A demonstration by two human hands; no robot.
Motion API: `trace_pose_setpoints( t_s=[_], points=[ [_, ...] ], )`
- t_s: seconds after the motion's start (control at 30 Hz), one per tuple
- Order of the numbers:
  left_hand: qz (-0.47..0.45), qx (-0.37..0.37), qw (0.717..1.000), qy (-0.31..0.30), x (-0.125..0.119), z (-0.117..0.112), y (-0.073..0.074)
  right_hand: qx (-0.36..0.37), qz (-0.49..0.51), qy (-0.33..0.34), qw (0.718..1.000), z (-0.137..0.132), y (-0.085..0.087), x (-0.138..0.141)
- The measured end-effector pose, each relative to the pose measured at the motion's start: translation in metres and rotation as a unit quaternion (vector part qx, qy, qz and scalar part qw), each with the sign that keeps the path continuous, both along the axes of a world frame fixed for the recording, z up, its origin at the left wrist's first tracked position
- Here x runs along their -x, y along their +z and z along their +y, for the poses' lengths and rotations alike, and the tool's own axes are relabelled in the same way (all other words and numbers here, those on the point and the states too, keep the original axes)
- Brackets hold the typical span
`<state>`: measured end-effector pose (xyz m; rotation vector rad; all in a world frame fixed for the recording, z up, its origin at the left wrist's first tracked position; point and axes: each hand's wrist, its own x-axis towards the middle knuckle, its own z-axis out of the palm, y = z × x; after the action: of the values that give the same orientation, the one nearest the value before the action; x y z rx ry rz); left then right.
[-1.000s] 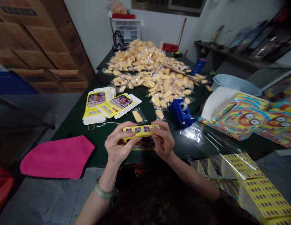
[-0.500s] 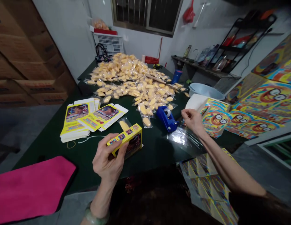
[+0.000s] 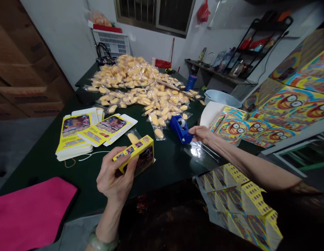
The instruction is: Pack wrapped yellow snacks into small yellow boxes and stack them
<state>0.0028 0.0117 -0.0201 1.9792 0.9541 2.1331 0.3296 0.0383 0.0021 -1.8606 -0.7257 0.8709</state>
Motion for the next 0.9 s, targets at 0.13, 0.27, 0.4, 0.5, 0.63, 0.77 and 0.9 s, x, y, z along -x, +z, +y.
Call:
trace_pose_setpoints(
  t_s=[0.13,0.27,0.4,0.5,0.63,0.77,0.9],
  points=[
    [-0.001,-0.003,1.000,0.000,0.000,0.001,0.000,-0.104,0.039,-0.043,0.993,-0.015,-0.016,0.009],
    [-0.002,0.002,1.000,-0.009,-0.001,0.000,0.001,-0.188,0.028,-0.069,0.979,-0.031,-0.042,0.020],
    [-0.019,0.011,1.000,-0.012,-0.002,0.001,0.000,-0.193,-0.024,-0.080,0.978,-0.030,-0.068,0.024],
    [-0.029,0.018,0.999,-0.013,-0.002,0.003,0.000,-0.162,-0.085,-0.065,0.981,-0.025,-0.077,0.021],
    [-0.045,0.017,0.999,-0.010,-0.002,0.004,0.001,-0.151,-0.191,-0.042,0.969,-0.037,-0.076,0.021],
    [-0.029,0.013,0.999,-0.019,-0.002,0.002,0.001,-0.179,-0.261,-0.016,0.948,-0.068,-0.058,0.041],
    [-0.012,0.005,1.000,-0.011,-0.004,-0.004,0.002,-0.228,-0.221,0.123,0.940,-0.090,-0.015,0.095]
  ],
)
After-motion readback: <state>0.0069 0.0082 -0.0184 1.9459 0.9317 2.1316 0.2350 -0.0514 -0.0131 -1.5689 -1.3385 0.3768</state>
